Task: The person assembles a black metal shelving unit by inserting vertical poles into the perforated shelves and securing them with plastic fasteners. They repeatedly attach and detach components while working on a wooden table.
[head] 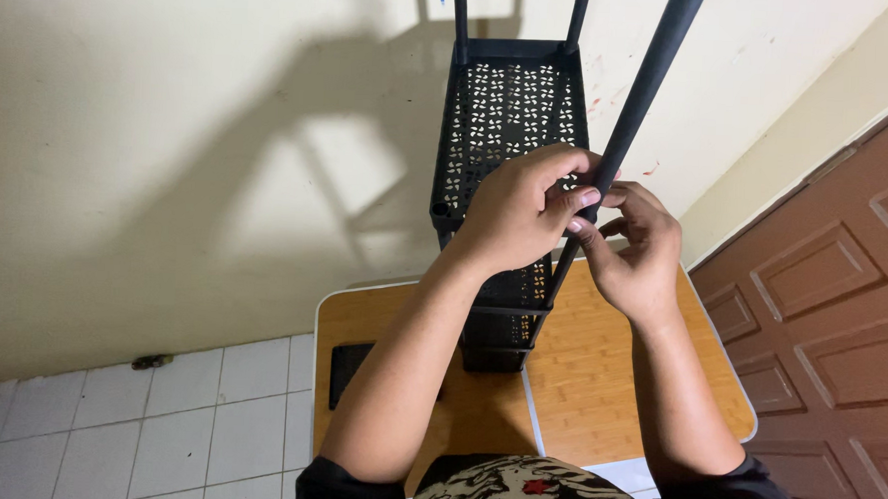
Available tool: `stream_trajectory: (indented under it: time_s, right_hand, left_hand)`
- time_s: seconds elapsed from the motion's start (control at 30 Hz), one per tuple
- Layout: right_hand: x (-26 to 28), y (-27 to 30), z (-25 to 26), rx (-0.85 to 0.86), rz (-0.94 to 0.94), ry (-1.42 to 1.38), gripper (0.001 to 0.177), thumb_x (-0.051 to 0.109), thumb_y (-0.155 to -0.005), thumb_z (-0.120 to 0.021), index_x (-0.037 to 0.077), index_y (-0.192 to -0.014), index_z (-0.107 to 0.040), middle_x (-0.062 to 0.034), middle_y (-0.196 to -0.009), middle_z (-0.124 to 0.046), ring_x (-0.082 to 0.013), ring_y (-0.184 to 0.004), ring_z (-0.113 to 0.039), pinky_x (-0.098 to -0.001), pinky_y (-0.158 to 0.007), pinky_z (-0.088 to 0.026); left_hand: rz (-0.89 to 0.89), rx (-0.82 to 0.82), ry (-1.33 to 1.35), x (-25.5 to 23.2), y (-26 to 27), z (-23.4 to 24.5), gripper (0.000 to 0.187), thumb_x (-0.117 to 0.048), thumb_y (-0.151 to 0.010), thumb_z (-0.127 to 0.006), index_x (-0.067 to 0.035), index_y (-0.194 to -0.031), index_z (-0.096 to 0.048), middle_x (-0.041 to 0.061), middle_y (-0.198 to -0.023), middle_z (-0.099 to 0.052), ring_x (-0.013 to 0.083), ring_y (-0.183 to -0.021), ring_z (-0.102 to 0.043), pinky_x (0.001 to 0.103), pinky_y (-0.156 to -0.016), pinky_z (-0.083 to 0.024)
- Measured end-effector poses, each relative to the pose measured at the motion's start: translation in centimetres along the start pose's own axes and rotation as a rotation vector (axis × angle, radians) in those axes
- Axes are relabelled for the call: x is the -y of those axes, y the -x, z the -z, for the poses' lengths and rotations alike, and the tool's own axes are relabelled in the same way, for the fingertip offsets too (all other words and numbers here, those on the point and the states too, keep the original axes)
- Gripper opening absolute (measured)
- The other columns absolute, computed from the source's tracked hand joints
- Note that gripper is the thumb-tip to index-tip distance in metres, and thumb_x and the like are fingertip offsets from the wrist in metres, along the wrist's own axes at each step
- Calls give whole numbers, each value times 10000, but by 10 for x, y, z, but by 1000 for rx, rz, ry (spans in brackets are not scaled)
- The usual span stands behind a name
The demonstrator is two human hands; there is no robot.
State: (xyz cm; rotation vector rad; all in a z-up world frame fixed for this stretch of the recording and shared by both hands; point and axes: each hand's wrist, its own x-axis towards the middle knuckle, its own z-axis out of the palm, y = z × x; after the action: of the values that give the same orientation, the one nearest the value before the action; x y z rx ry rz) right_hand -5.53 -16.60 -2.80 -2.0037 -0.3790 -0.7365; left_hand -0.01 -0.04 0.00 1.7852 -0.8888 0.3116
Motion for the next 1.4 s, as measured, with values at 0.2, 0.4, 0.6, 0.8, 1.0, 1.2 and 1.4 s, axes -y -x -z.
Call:
stream_trajectory:
  time_s: [0.2,0.4,0.6,0.8,1.0,1.2,1.4]
  right_hand:
    - [-2,2,-3,-33,-18,-17,92,31,-989,-727,-21,-1055,-688,-74,-1062,-695,-136,-917,-672,-254,-755,-535]
    - [1,2,0,-25,37,61,115,9,-988,-691,-17,-1098,-708,-98,-1094,-713,-178,-945,-693,-284,-772,-541]
    - [6,1,1,-11,36,117,120,32,-1012,-679,-15,-1120,-702,-103,-1117,-711,-197,-934,-696,-296,-781,-546]
    - [7,-1,2,-10,26,84,119,46,-1000,-692,-5,-1103,-720,-100,-1140,-721,-191,-944,-703,-289,-760,-535]
    - [5,0,2,-1,6,37,130,45,-1008,-685,3,-1125,-722,-92,-1144,-719,-167,-950,-696,-269,-774,-532]
    - [5,-1,3,6,55,64,197,7,-905,-726,-12,-1100,-710,-102,-1149,-713,-175,-939,-686,-272,-732,-521]
    - [6,0,3,3,5,12,164,5,-964,-692,-2,-1127,-712,-93,-1184,-711,-182,-984,-693,-280,-768,-523]
  left_hand:
    - [-71,-110,-1,-4,-2,-2,243,-277,-875,-822,-117,-991,-681,-30,-891,-729,103,-808,-744,259,-685,-561]
    - [31,-48,-49,-10,1,3,255,-296,-883,-807,-95,-985,-687,-25,-878,-753,109,-561,-650,287,-515,-470]
    - [-1,-4,-2,-11,0,2,201,-250,-902,-768,-134,-1062,-731,-34,-820,-752,78,-575,-671,270,-520,-496]
    - [-44,-33,-20,-9,-2,2,191,-272,-901,-795,-113,-982,-726,-12,-821,-756,102,-686,-722,266,-609,-524]
    - [-31,-41,-11,-7,-2,0,218,-299,-886,-792,-117,-984,-726,-27,-849,-768,92,-732,-747,257,-626,-551]
    - [-1,-16,63,-8,-1,0,251,-322,-890,-789,-101,-962,-696,-37,-840,-765,56,-698,-761,238,-587,-552]
    - [-48,-22,-41,-9,-2,3,232,-240,-897,-778,-78,-1055,-725,-3,-782,-744,94,-528,-638,242,-476,-453]
